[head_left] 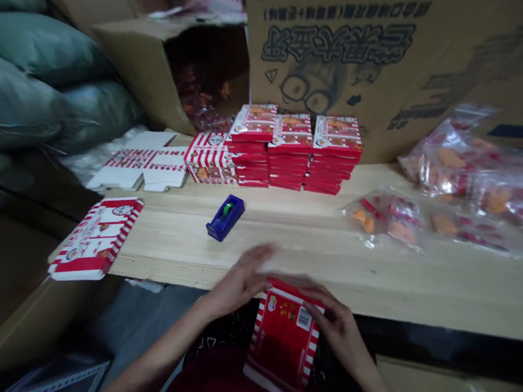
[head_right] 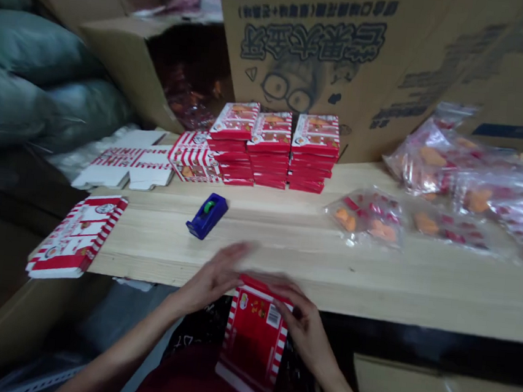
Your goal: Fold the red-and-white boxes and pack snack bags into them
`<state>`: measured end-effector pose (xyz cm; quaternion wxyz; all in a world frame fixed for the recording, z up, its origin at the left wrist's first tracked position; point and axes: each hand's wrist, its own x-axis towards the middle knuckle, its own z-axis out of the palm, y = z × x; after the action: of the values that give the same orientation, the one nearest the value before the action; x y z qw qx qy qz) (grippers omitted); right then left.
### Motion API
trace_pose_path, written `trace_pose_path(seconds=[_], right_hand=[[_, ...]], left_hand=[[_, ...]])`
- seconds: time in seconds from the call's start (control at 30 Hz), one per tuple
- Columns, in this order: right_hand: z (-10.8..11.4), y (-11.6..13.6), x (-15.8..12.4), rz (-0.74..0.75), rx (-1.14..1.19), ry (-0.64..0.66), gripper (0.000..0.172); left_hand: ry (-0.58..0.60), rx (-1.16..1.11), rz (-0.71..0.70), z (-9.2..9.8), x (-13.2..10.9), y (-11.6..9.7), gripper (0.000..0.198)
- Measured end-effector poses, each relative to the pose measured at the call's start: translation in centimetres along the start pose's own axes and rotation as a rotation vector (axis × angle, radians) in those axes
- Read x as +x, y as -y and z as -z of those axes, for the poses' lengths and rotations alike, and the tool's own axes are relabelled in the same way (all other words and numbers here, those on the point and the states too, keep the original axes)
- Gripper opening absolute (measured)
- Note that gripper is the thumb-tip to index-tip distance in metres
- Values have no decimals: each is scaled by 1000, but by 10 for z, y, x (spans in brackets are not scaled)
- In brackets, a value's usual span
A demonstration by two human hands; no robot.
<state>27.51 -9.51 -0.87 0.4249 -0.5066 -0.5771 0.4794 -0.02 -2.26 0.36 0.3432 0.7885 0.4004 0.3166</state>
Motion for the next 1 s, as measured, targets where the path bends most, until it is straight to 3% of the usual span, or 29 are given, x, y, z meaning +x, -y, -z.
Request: trace_pose_path(seconds=[0.1, 0.17, 0.3, 0.4, 0.67, 0.83, 1.0], right_hand=[[16, 9, 8, -29, 29, -103, 25], [27, 17, 17, -44, 70, -179, 27], [31, 28, 40, -35, 116, -301, 29], [19, 28, 52, -71, 156, -333, 32], [-13, 20, 59, -191, 406, -273, 35], [-15, 20, 53, -202, 433, -278, 36], [-12, 15, 51, -199, 413, -312, 40]], left_hand=[[-560, 201, 193, 34, 6, 37, 66], [-694, 132, 381, 57, 11, 62, 59], [-581, -155, 567, 80, 24, 95, 41], [-564, -291, 598, 81, 32, 103, 47], [-700, -511, 587, 77, 30, 91, 48], [-756, -568, 540, 71, 24, 82, 44], [-800, -490, 545, 55, 6, 94, 38]])
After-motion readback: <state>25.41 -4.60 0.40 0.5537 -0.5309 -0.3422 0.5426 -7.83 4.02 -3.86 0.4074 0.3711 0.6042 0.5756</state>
